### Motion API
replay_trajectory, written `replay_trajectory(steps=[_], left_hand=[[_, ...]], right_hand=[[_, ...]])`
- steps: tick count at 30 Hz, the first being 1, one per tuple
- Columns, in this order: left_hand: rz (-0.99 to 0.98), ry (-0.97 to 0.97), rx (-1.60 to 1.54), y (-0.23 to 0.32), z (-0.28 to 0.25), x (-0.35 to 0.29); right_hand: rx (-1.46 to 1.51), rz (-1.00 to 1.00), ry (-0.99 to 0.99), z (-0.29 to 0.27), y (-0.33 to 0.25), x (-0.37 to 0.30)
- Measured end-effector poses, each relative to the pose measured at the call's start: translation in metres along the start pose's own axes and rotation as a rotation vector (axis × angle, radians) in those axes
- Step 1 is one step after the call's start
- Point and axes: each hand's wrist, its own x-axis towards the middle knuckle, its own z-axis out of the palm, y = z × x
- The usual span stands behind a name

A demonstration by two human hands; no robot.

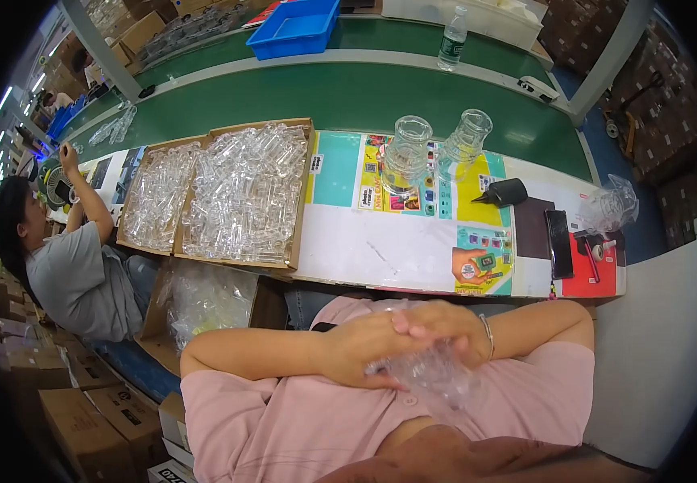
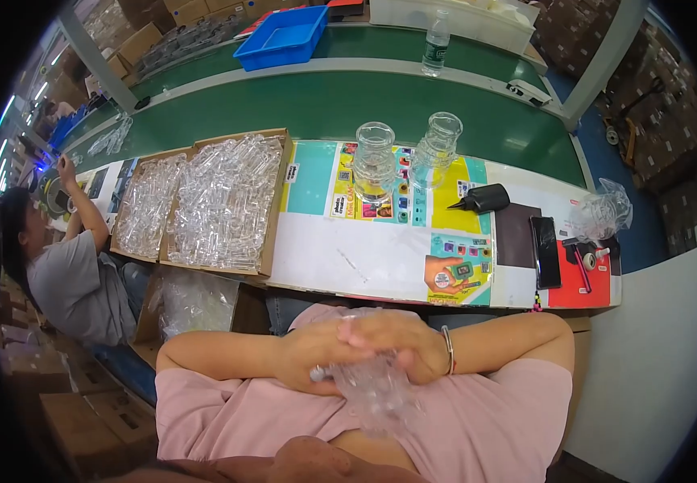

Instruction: The recorder uses a handheld tool to assemble and inspect plastic components on a factory production line.

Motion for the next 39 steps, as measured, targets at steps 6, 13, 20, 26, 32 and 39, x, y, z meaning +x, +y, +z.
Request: replay_trajectory(steps=[6,13,20,26,32,39], left_hand=[[-0.632,0.317,-0.544,-0.027,-0.017,-0.015],[-0.402,0.778,-0.665,-0.03,-0.027,-0.001],[0.147,0.243,0.531,-0.038,-0.047,0.003],[0.114,0.246,0.171,-0.054,-0.049,0.004],[-0.275,0.772,-0.674,-0.061,-0.025,0.0],[-0.487,0.536,0.808,-0.062,-0.067,-0.025]], right_hand=[[0.377,0.629,0.389,-0.026,0.009,0.053],[-0.659,0.26,0.129,-0.059,0.012,0.043],[-0.817,-0.057,0.19,-0.056,0.031,0.037],[-0.489,0.005,0.207,-0.064,0.045,0.034],[-0.153,0.687,0.357,-0.057,0.037,0.024],[-0.434,0.151,1.108,-0.211,0.038,0.058]])
